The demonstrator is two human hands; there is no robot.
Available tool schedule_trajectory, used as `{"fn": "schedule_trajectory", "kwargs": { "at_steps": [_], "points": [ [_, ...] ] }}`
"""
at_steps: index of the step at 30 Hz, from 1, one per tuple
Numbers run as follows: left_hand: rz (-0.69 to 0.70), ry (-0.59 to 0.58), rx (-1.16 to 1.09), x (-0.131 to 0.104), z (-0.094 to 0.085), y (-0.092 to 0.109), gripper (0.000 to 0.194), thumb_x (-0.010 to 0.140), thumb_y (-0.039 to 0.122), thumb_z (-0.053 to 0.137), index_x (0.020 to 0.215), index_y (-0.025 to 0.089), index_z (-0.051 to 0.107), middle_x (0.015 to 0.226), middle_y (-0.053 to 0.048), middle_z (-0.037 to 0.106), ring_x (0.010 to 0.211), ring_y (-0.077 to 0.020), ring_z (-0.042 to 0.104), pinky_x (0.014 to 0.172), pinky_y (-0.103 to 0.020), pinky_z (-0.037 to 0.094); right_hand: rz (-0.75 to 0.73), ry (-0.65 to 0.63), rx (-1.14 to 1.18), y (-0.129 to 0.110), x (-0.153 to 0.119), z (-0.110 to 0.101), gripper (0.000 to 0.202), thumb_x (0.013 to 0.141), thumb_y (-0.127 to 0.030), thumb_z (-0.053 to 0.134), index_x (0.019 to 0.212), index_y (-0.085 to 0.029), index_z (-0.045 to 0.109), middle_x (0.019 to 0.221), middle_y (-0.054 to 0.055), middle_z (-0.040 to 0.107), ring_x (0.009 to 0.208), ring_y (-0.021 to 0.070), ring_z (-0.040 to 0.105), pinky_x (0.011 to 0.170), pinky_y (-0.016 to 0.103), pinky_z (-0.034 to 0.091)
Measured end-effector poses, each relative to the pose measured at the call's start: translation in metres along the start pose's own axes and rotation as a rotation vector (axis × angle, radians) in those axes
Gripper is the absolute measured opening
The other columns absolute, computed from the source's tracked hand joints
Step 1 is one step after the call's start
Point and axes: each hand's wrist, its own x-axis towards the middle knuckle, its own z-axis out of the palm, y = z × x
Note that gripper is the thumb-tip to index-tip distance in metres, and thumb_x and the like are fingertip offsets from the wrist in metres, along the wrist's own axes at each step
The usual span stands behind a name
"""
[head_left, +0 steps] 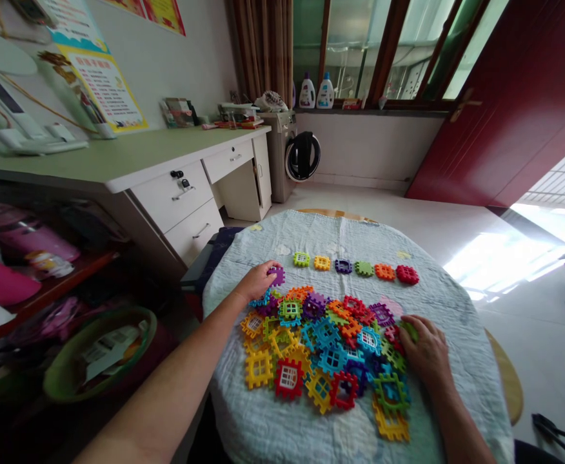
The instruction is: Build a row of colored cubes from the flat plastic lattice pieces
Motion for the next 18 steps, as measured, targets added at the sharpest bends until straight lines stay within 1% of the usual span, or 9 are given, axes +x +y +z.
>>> {"fn": "schedule_trajectory", "kwargs": {
  "at_steps": [2, 4, 8, 10, 11, 13, 15, 17, 18],
  "points": [
    [-0.011, -0.013, 0.118, 0.002, 0.001, -0.002, 0.035, 0.081, 0.017, 0.05, 0.114, 0.018, 0.063, 0.107, -0.006, 0.07, 0.1, -0.0201, 0.065, 0.096, -0.031, 0.048, -0.006, 0.003, 0.0, 0.0, 0.001, 0.0, 0.037, 0.083, -0.048, 0.045, 0.098, -0.023, 0.068, 0.109, 0.009, 0.068, 0.103, 0.0282, 0.057, 0.091, 0.044, 0.04],
    [-0.01, 0.004, 0.199, 0.001, 0.003, -0.005, 0.04, 0.077, 0.014, 0.055, 0.116, 0.017, 0.063, 0.116, -0.01, 0.066, 0.11, -0.023, 0.061, 0.103, -0.035, 0.043, -0.008, 0.001, 0.002, 0.0, 0.001, -0.001, 0.037, 0.083, -0.048, 0.045, 0.097, -0.023, 0.068, 0.109, 0.009, 0.068, 0.102, 0.0279, 0.057, 0.09, 0.044, 0.04],
    [0.039, 0.169, 0.263, -0.013, 0.004, -0.01, 0.047, 0.076, 0.016, 0.059, 0.124, 0.017, 0.058, 0.129, -0.013, 0.057, 0.122, -0.0263, 0.052, 0.11, -0.041, 0.038, -0.001, -0.004, 0.003, -0.001, 0.001, -0.001, 0.035, 0.082, -0.047, 0.045, 0.097, -0.024, 0.067, 0.11, 0.009, 0.068, 0.102, 0.0279, 0.057, 0.091, 0.044, 0.039],
    [0.075, 0.227, 0.24, -0.022, 0.002, -0.007, 0.042, 0.08, 0.018, 0.057, 0.122, 0.018, 0.059, 0.127, -0.012, 0.058, 0.122, -0.0259, 0.052, 0.11, -0.043, 0.039, 0.001, -0.002, 0.006, -0.002, 0.001, -0.001, 0.035, 0.082, -0.047, 0.045, 0.096, -0.024, 0.068, 0.109, 0.009, 0.068, 0.102, 0.0281, 0.057, 0.092, 0.044, 0.039],
    [0.1, 0.219, 0.216, -0.027, 0.0, -0.003, 0.038, 0.081, 0.018, 0.055, 0.119, 0.019, 0.061, 0.124, -0.011, 0.06, 0.119, -0.0251, 0.054, 0.109, -0.042, 0.04, 0.001, -0.001, 0.008, -0.002, 0.001, -0.001, 0.035, 0.082, -0.047, 0.045, 0.096, -0.024, 0.068, 0.109, 0.009, 0.068, 0.102, 0.0282, 0.057, 0.092, 0.044, 0.039],
    [0.16, 0.129, 0.177, -0.036, -0.005, 0.005, 0.03, 0.084, 0.019, 0.053, 0.111, 0.021, 0.064, 0.117, -0.008, 0.064, 0.113, -0.0234, 0.057, 0.106, -0.041, 0.042, 0.005, -0.002, 0.008, -0.002, 0.001, -0.001, 0.036, 0.082, -0.048, 0.045, 0.096, -0.024, 0.068, 0.109, 0.009, 0.068, 0.103, 0.0284, 0.057, 0.093, 0.044, 0.039],
    [0.199, -0.011, 0.176, -0.045, -0.008, 0.014, 0.025, 0.083, 0.02, 0.054, 0.105, 0.021, 0.067, 0.111, -0.006, 0.068, 0.108, -0.0224, 0.059, 0.103, -0.038, 0.043, 0.013, -0.005, 0.005, -0.002, 0.0, -0.001, 0.036, 0.082, -0.047, 0.046, 0.097, -0.024, 0.068, 0.11, 0.009, 0.068, 0.103, 0.0287, 0.057, 0.093, 0.044, 0.039],
    [0.206, -0.139, 0.209, -0.051, -0.009, 0.023, 0.021, 0.083, 0.021, 0.055, 0.098, 0.022, 0.069, 0.105, -0.004, 0.07, 0.103, -0.0216, 0.06, 0.098, -0.036, 0.045, 0.017, -0.011, 0.003, -0.002, 0.0, -0.001, 0.036, 0.083, -0.047, 0.046, 0.098, -0.023, 0.068, 0.11, 0.009, 0.068, 0.103, 0.0287, 0.057, 0.093, 0.044, 0.039],
    [0.2, -0.176, 0.233, -0.053, -0.009, 0.027, 0.02, 0.084, 0.021, 0.054, 0.096, 0.022, 0.069, 0.101, -0.004, 0.07, 0.099, -0.0213, 0.061, 0.095, -0.035, 0.046, 0.016, -0.014, 0.002, -0.002, 0.0, -0.001, 0.036, 0.083, -0.047, 0.046, 0.098, -0.023, 0.068, 0.111, 0.009, 0.068, 0.103, 0.0286, 0.057, 0.093, 0.044, 0.039]
  ]
}}
